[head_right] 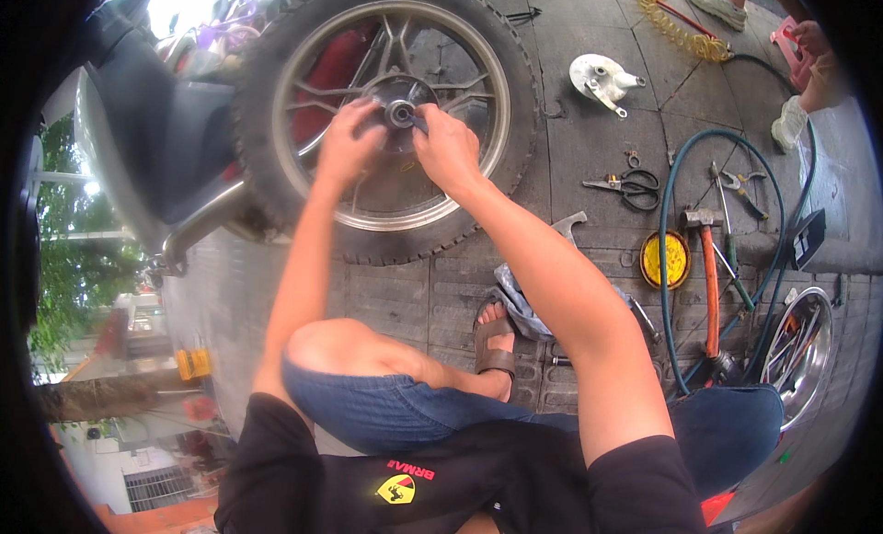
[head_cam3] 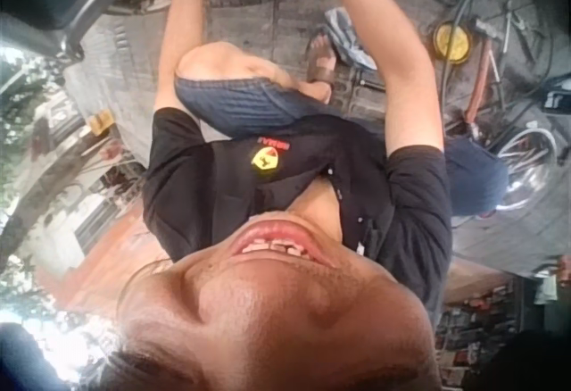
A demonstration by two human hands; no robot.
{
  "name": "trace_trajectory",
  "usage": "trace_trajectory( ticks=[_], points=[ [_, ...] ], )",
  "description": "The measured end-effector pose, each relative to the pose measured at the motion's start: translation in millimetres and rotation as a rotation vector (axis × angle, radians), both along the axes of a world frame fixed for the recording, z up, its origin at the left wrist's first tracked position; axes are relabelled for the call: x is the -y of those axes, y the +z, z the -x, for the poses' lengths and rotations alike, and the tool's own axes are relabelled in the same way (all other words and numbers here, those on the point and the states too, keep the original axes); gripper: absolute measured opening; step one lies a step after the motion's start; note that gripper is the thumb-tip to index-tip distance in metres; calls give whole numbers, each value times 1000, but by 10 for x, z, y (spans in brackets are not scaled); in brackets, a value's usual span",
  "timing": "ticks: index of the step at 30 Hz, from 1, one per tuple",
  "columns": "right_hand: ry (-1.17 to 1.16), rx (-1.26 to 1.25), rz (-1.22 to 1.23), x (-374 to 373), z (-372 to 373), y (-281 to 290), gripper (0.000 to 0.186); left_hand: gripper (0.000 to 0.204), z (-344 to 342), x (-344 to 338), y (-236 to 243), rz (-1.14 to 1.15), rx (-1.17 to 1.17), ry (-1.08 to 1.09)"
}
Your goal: The person cleans the interior of a motorcycle wheel hub with a cloth, uses a small screwdriver to adjust internal components, and then installs a circular hub cover by hand while sitting on the ground.
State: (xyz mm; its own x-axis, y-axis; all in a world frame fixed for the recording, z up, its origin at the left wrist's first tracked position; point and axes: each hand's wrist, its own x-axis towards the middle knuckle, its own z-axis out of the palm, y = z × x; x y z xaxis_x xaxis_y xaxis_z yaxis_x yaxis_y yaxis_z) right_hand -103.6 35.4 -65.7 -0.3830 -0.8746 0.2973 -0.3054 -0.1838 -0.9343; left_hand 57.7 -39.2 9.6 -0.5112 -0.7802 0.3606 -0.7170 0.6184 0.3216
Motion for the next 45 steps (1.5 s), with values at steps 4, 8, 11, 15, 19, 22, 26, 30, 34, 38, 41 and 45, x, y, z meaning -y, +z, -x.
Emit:
trace_trajectory(
  ticks=[4,8,11,15,19,22,26,30,34,38,41,45],
  points=[
    [45,-55,-28,-79,82,44,28,36,-234,29,921,275,-210,130],
    [138,-74,-104,-194,226,182,31,43,-827,594,1464,448,-153,282],
    [164,-82,-131,-223,276,272,32,52,-1086,920,1455,238,-225,304],
    [175,-109,-80,-200,391,191,31,61,-900,846,1397,-500,-592,368],
    [208,-30,-115,-347,586,141,31,62,-885,792,1414,-488,-578,411],
    [181,-9,-203,-691,963,-190,31,62,-863,748,1467,-450,-577,437],
    [33,-45,-495,-1315,1419,-1060,32,65,-755,763,1534,-399,-479,405],
    [49,-63,-598,-1578,1422,-1553,33,70,-447,498,1650,-372,-347,356],
    [116,-61,-601,-1665,1532,-1673,31,79,-7,23,1871,-322,-233,334],
    [141,-151,-650,-1738,1526,-1737,32,84,-81,29,1819,-337,-253,270],
    [168,-247,-751,-1801,1547,-1671,34,76,132,-237,1907,-271,-240,242],
    [115,-542,-658,-1958,1534,-1661,35,79,328,-221,1923,-138,-167,162]
  ],
)
